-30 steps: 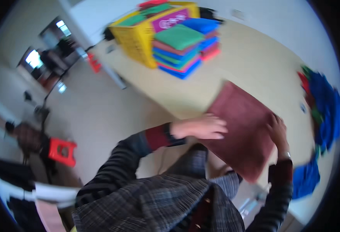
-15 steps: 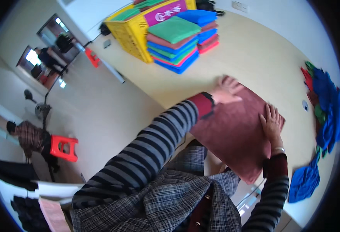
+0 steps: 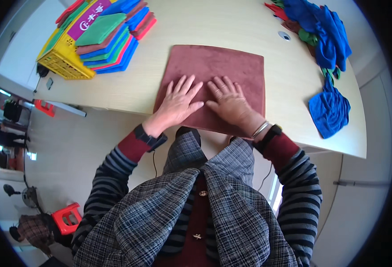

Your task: Folding various colored cloths neatly on a light-colored table.

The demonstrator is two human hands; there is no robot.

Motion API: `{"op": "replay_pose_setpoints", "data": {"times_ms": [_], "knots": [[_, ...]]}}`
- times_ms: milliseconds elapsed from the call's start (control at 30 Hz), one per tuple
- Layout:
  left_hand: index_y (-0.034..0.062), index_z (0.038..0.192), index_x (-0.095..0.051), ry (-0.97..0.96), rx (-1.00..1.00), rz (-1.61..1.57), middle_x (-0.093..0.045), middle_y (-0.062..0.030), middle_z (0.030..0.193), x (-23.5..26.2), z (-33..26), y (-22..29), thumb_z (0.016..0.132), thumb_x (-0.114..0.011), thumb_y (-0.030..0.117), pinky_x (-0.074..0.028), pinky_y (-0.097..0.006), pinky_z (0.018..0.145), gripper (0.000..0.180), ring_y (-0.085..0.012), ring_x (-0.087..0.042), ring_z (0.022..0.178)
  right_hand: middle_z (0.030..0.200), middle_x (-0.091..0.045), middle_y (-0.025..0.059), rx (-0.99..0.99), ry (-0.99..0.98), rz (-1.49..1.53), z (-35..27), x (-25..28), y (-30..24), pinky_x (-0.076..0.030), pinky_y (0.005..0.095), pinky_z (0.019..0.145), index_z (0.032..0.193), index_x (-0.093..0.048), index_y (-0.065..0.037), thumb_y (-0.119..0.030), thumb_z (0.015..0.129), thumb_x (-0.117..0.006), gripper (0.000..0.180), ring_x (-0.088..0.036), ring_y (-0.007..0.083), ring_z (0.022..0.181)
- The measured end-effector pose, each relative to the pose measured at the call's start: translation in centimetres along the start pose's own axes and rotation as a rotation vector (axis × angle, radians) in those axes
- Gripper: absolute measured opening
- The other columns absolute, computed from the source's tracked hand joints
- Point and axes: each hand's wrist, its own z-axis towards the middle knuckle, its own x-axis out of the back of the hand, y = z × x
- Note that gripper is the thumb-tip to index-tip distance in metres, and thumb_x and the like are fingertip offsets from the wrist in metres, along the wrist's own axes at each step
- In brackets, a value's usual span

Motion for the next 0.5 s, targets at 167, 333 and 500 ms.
{"op": "replay_pose_setpoints", "data": {"times_ms": [167,333,500], "knots": [[0.0158,0.154,-0.037,0.006,0.038,0.005,-0.025,-0.0135,0.163,-1.0,-3.7,-0.9,0.098,-0.051,0.05,-0.011,-0.056,0.122,0.067,-0.0325,-0.019,0.152,0.161,-0.03,0.0116,0.007,0.094,-0.086,-3.4,-0.8,2.3,-0.018,0.0523,0.122,0.155,-0.034,-0.015,-0.043,0.101,-0.049,0.063,-0.022,0.0349,0.15],[0.0152,0.154,-0.036,0.035,0.109,0.002,-0.027,-0.0124,0.163,-0.1,-6.7,-2.9,0.095,-0.055,0.047,-0.011,-0.054,0.122,0.07,-0.0299,-0.02,0.151,0.16,-0.032,0.0122,-0.226,0.109,-0.134,-7.9,-0.1,7.7,-0.018,0.0517,0.122,0.155,-0.033,-0.015,-0.046,0.1,-0.051,0.066,-0.024,0.0343,0.15],[0.0143,0.152,-0.04,0.112,0.062,0.098,-0.034,-0.0135,0.159,0.9,-10.3,-2.7,0.089,-0.068,0.036,-0.016,-0.053,0.122,0.072,-0.0294,-0.026,0.15,0.159,-0.034,0.0117,-0.16,0.165,-0.036,-12.2,2.2,6.2,-0.02,0.0499,0.122,0.155,-0.033,-0.015,-0.044,0.096,-0.057,0.069,-0.026,0.0334,0.149]]}}
